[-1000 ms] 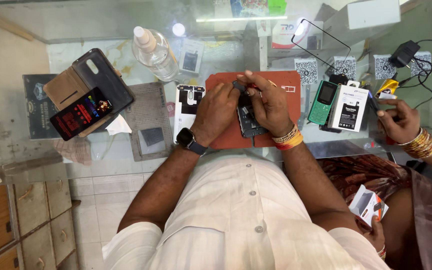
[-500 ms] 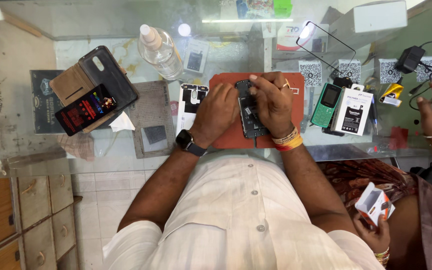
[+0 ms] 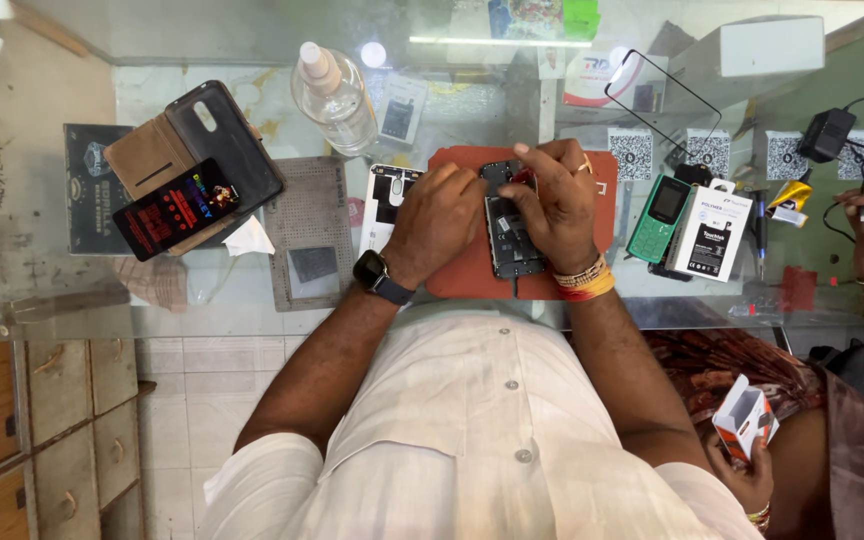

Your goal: The person selects a phone case, then removes the back cover of a smartphone using a prying tool. They separate the internal components from the housing and place the parts on the workbench.

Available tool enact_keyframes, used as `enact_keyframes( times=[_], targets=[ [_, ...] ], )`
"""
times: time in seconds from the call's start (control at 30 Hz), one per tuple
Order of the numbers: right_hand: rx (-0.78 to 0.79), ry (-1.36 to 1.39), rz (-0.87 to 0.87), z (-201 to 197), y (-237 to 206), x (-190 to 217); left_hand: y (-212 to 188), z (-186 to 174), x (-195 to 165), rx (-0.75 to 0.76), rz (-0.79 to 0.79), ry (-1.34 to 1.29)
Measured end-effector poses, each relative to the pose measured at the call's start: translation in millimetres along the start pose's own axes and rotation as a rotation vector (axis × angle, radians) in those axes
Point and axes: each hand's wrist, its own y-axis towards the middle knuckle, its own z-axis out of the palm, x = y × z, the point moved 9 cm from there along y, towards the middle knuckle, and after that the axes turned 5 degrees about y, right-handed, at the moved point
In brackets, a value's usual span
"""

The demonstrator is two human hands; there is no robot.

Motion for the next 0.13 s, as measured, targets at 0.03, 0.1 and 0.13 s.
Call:
enact_keyframes(
  times=[0.03, 0.1, 0.13],
  targets=[
    [0.013, 0.045, 0.03, 0.2, -0.9, -3.6, 3.0, -0.2, -1.4, -0.004, 0.009, -0.006],
    [0.038, 0.139, 0.086, 1.4, -3.2, -10.9, 7.4, -1.1, -3.4, -0.001, 0.026, 0.013],
    [0.054, 0.131, 0.08, 4.0, -4.9, -11.4, 8.3, -1.4, -5.3, 0.003, 0.036, 0.02]
  ],
)
